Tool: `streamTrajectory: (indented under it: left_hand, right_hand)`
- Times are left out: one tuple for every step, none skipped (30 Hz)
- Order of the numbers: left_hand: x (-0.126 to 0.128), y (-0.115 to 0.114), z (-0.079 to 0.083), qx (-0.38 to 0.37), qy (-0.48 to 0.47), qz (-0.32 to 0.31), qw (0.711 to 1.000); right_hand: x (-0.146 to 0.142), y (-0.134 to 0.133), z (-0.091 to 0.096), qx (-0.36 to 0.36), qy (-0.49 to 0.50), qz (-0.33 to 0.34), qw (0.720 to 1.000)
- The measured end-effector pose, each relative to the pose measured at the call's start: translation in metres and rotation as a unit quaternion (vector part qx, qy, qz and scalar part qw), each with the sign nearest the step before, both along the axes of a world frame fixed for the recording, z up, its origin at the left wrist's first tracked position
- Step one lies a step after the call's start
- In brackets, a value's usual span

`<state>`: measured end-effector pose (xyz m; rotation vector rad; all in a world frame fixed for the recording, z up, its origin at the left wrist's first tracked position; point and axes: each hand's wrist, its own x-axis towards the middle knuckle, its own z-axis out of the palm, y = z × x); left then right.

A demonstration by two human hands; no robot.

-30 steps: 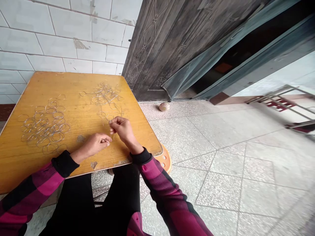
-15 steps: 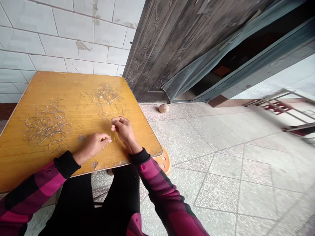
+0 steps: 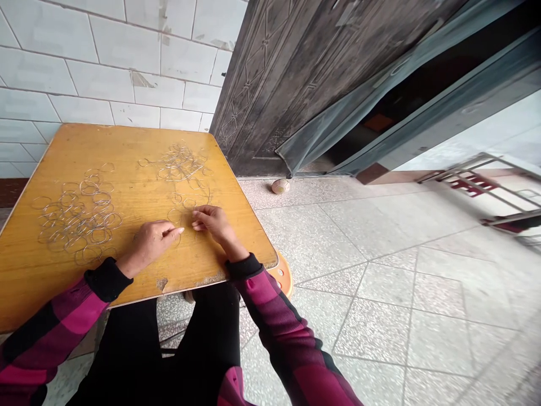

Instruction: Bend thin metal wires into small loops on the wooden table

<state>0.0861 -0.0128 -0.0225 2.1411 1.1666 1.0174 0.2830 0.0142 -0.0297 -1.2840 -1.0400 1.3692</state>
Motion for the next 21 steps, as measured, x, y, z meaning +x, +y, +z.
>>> streamTrajectory:
  left_hand:
    - [-0.002, 0.002, 0.001, 0.009, -0.005, 0.011, 1.000]
    - [-0.005, 0.004, 0.003, 0.016, -0.010, 0.025, 1.000]
    - [-0.009, 0.007, 0.005, 0.022, -0.015, 0.040, 0.999]
    - [-0.012, 0.009, 0.007, 0.026, -0.021, 0.056, 0.998]
    - [-0.016, 0.011, 0.010, 0.028, -0.026, 0.073, 0.997]
    - [-0.020, 0.014, 0.012, 0.028, -0.033, 0.087, 0.995]
    - [-0.023, 0.015, 0.014, 0.028, -0.040, 0.100, 0.994]
    - [-0.026, 0.017, 0.015, 0.026, -0.047, 0.110, 0.993]
    - [-0.027, 0.018, 0.016, 0.025, -0.052, 0.117, 0.991]
    - [-0.029, 0.019, 0.017, 0.025, -0.055, 0.121, 0.991]
    - [-0.029, 0.019, 0.017, 0.026, -0.056, 0.122, 0.991]
    - [-0.029, 0.019, 0.017, 0.027, -0.055, 0.120, 0.991]
    - [-0.029, 0.019, 0.016, 0.028, -0.052, 0.117, 0.991]
    - [-0.028, 0.018, 0.016, 0.031, -0.049, 0.112, 0.992]
    - [-0.028, 0.018, 0.015, 0.036, -0.046, 0.107, 0.993]
    - [-0.027, 0.018, 0.014, 0.043, -0.043, 0.102, 0.993]
    - [-0.027, 0.018, 0.013, 0.050, -0.041, 0.097, 0.993]
    - [-0.026, 0.018, 0.012, 0.058, -0.039, 0.095, 0.993]
    - [-0.026, 0.018, 0.012, 0.065, -0.037, 0.092, 0.993]
    - [-0.026, 0.019, 0.012, 0.071, -0.036, 0.091, 0.993]
    - [-0.026, 0.019, 0.011, 0.076, -0.036, 0.089, 0.992]
  right_hand:
    - [0.004, -0.002, 0.000, 0.021, -0.019, -0.012, 1.000]
    - [0.009, -0.004, 0.001, 0.047, -0.045, -0.025, 0.998]
    - [0.014, -0.006, 0.001, 0.076, -0.080, -0.037, 0.993]
    - [0.018, -0.010, 0.001, 0.107, -0.123, -0.048, 0.985]
    - [0.022, -0.013, 0.002, 0.141, -0.174, -0.053, 0.973]
    - [0.025, -0.018, 0.002, 0.175, -0.228, -0.051, 0.956]
    - [0.027, -0.023, 0.002, 0.206, -0.283, -0.040, 0.936]
    - [0.026, -0.029, 0.002, 0.233, -0.336, -0.021, 0.912]
    - [0.025, -0.037, 0.001, 0.253, -0.384, 0.003, 0.888]
    - [0.021, -0.044, 0.000, 0.264, -0.427, 0.029, 0.864]
    - [0.016, -0.052, -0.001, 0.268, -0.465, 0.058, 0.842]
    - [0.010, -0.061, -0.002, 0.268, -0.497, 0.087, 0.821]
    - [0.003, -0.069, -0.003, 0.269, -0.522, 0.118, 0.801]
    - [-0.003, -0.076, -0.005, 0.273, -0.543, 0.150, 0.780]
    - [-0.010, -0.082, -0.006, 0.278, -0.560, 0.174, 0.761]
    - [-0.015, -0.087, -0.007, 0.285, -0.574, 0.190, 0.743]
    - [-0.020, -0.091, -0.007, 0.293, -0.585, 0.201, 0.729]
    - [-0.023, -0.092, -0.007, 0.303, -0.591, 0.207, 0.718]
    - [-0.025, -0.091, -0.005, 0.313, -0.591, 0.210, 0.713]
    - [-0.025, -0.089, -0.003, 0.321, -0.584, 0.210, 0.715]
    - [-0.024, -0.085, 0.001, 0.322, -0.575, 0.204, 0.724]
